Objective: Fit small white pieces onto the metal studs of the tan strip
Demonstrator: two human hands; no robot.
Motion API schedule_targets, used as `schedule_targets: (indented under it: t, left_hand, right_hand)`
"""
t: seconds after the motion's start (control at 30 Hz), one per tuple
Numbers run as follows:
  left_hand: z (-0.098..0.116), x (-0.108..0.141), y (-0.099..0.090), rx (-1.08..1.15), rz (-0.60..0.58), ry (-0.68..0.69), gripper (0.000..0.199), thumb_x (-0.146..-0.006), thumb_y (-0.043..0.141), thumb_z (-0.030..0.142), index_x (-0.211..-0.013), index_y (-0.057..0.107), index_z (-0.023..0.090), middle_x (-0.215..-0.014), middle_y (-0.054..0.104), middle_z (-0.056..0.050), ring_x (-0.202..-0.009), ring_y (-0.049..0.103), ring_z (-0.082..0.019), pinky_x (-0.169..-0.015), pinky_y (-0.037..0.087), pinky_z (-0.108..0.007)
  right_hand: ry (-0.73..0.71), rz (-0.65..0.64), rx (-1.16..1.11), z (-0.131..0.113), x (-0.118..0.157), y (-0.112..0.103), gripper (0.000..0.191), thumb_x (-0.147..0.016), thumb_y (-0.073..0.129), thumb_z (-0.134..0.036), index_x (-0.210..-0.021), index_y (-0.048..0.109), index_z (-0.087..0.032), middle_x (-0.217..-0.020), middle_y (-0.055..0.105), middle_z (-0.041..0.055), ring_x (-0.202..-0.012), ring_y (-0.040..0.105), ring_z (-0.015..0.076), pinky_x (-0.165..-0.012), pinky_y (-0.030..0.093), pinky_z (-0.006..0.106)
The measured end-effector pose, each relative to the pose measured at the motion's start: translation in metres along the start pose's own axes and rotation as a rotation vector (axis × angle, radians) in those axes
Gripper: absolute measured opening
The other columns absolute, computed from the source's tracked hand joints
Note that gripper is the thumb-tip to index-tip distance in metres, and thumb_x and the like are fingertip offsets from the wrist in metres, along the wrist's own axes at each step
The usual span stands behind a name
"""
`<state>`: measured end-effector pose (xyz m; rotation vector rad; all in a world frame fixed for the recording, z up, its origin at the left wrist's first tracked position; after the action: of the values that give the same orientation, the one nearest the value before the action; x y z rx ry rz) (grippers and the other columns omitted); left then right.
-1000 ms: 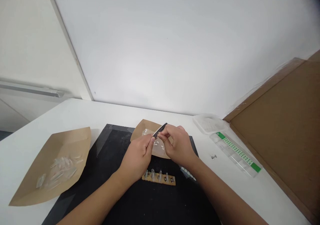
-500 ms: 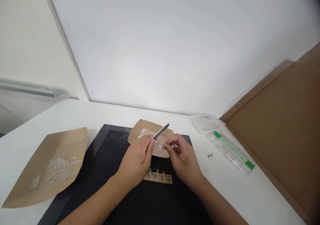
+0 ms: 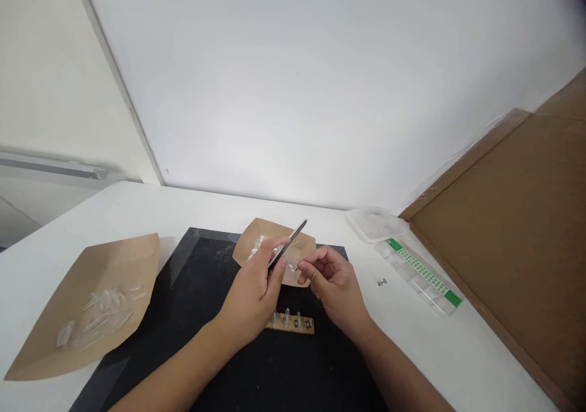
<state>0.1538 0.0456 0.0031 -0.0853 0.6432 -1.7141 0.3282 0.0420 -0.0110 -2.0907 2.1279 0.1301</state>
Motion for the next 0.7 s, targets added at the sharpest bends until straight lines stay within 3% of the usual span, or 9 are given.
schedule_targets:
  t: [0.13,0.2,0.3,0.37,0.43,0.5,0.7]
  left_hand:
    - [0.005,-0.005,0.001,0.081,-0.047,0.034,0.028,-0.108,0.051,0.039,-0.122,0.071,0.025,-0.112,0.073,-0.006,-0.104,0.07,-0.024,-0.091,0.055,-0.035]
    - [0.004,-0.007,0.002,0.14,-0.09,-0.005,0.028,-0.106,0.055,0.042,-0.113,0.074,0.024,-0.108,0.074,-0.006,-0.084,0.072,-0.02,-0.075,0.057,-0.03]
    - [-0.003,-0.006,0.007,0.275,-0.165,-0.14,0.036,-0.102,0.058,0.051,-0.112,0.075,0.021,-0.103,0.075,-0.005,-0.048,0.06,-0.009,-0.049,0.048,-0.024]
    - [-0.006,-0.004,0.011,0.33,-0.205,-0.21,0.041,-0.1,0.06,0.055,-0.112,0.075,0.019,-0.082,0.074,-0.002,-0.04,0.055,-0.008,-0.044,0.043,-0.022]
    - [-0.007,-0.003,0.013,0.356,-0.22,-0.243,0.045,-0.099,0.063,0.058,-0.112,0.076,0.017,-0.059,0.065,0.002,-0.039,0.056,-0.011,-0.043,0.04,-0.021]
    - [-0.009,-0.002,0.015,0.378,-0.212,-0.256,0.047,-0.098,0.065,0.059,-0.112,0.077,0.016,-0.048,0.059,0.004,-0.039,0.056,-0.013,-0.043,0.038,-0.021]
    - [-0.013,-0.002,0.018,0.444,-0.146,-0.229,0.043,-0.092,0.074,0.057,-0.101,0.082,0.016,-0.049,0.058,0.004,-0.041,0.056,-0.011,-0.048,0.039,-0.022]
  right_hand:
    - [-0.062,0.031,0.061,-0.006,0.003,-0.001,0.029,-0.093,0.08,-0.046,-0.09,0.064,-0.023,-0.073,0.069,-0.0011,-0.063,0.073,0.0178,-0.055,0.058,0.027]
    - [-0.129,0.036,0.138,-0.011,0.005,-0.001,0.023,-0.096,0.077,-0.043,-0.091,0.066,-0.023,-0.075,0.07,-0.0005,-0.064,0.074,0.0181,-0.059,0.061,0.028]
    - [-0.305,0.063,0.334,-0.022,0.01,-0.003,0.011,-0.101,0.072,-0.033,-0.094,0.069,-0.025,-0.083,0.074,0.002,-0.066,0.076,0.0181,-0.057,0.062,0.028]
    - [-0.501,0.098,0.519,-0.034,0.017,-0.004,0.006,-0.102,0.069,-0.023,-0.1,0.072,-0.027,-0.095,0.079,0.004,-0.077,0.079,0.0201,-0.065,0.067,0.031]
    - [-0.714,0.111,0.69,-0.044,0.026,-0.002,0.02,-0.102,0.066,-0.013,-0.111,0.074,-0.029,-0.105,0.082,0.0051,-0.093,0.081,0.0226,-0.08,0.07,0.036]
    - [-0.853,0.088,0.789,-0.048,0.033,0.0,0.034,-0.1,0.066,-0.007,-0.124,0.073,-0.031,-0.113,0.082,0.0062,-0.104,0.081,0.0241,-0.09,0.07,0.039]
    - [-1.01,-0.011,0.848,-0.055,0.043,0.0,0.054,-0.099,0.066,-0.005,-0.146,0.063,-0.032,-0.126,0.081,0.0078,-0.106,0.082,0.0267,-0.088,0.073,0.04]
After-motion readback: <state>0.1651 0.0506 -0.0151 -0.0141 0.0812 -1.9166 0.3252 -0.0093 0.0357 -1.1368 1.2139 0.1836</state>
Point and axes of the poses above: each hand's wrist, its own x-axis away from the middle knuckle, its own y-axis out of the palm, z = x × y, the point moved 7 cm from there along -x, towards the middle knuckle
